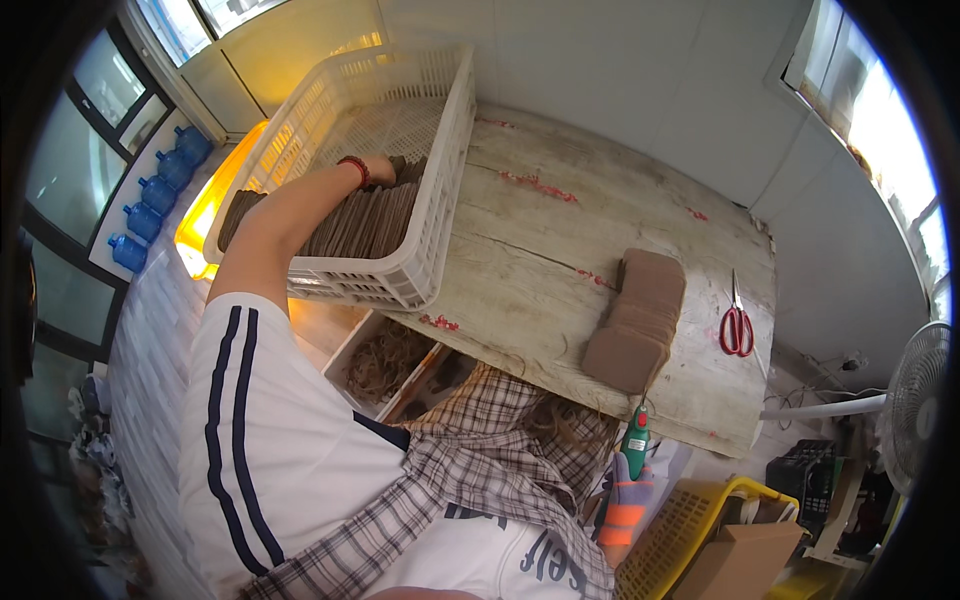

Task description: The person uses a rotary tool to trim the edges of rectangular cardboard pieces one at a time, then places the finished pieces into a white plastic crate. The person handles each piece individually and stacks them in the crate.

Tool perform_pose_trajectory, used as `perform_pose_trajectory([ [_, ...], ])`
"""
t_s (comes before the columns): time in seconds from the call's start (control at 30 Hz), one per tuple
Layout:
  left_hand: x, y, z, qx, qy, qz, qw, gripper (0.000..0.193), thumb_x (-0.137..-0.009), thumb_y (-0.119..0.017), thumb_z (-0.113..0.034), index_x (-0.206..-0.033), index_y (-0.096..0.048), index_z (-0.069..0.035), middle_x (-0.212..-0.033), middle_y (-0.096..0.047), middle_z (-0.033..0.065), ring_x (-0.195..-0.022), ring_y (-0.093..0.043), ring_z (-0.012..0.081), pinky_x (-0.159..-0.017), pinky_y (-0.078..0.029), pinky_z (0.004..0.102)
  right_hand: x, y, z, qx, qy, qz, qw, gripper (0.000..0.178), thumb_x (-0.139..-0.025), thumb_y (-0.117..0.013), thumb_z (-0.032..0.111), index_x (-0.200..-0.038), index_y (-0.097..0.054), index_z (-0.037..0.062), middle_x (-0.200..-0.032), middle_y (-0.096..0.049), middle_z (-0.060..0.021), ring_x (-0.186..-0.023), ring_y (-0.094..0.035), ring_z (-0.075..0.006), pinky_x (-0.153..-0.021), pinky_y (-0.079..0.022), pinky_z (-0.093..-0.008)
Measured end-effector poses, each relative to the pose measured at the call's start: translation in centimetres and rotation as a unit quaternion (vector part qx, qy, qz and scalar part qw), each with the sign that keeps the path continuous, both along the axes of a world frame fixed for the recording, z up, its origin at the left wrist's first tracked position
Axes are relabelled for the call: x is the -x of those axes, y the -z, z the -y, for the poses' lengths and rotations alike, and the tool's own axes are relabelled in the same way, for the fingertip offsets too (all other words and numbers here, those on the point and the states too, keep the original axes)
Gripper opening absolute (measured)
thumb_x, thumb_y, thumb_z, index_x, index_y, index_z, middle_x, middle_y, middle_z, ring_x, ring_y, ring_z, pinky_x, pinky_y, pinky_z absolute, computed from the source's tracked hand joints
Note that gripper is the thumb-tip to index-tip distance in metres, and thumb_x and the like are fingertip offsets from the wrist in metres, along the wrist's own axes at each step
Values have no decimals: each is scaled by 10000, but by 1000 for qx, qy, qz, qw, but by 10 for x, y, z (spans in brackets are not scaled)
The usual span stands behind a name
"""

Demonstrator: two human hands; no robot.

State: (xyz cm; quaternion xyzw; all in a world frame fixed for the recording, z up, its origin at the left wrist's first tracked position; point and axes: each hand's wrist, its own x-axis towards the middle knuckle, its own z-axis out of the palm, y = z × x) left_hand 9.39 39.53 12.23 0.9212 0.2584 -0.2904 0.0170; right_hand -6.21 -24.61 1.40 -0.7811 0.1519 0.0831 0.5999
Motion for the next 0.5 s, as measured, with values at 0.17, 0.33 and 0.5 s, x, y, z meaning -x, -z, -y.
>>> perform_pose_trajectory([
  [0.17,5,-25,8,118,-117,18,986,300,-767,-664,-186,-968,-657,37,-852,-663,170,-729,-623,268,-614,-507,379,4,3,1,-28,10,32,999,258,-818,-706,193,-949,-562,23,-659,-582,-17,-501,-517,-79,-440,-394,-210],
  [0.33,-3,-3,-24,155,-145,21,977,327,-805,-703,-270,-937,-652,25,-796,-649,140,-697,-607,225,-553,-486,310,1,13,6,5,9,4,1000,252,-822,-703,184,-948,-563,17,-657,-569,-9,-497,-509,-77,-437,-388,-210],
  [0.5,0,0,-33,209,-150,2,966,316,-836,-671,-280,-943,-657,17,-804,-652,133,-642,-595,207,-549,-503,336,-5,10,1,11,-2,-8,1000,262,-819,-705,190,-950,-562,14,-653,-571,-15,-495,-508,-78,-433,-386,-212],
])
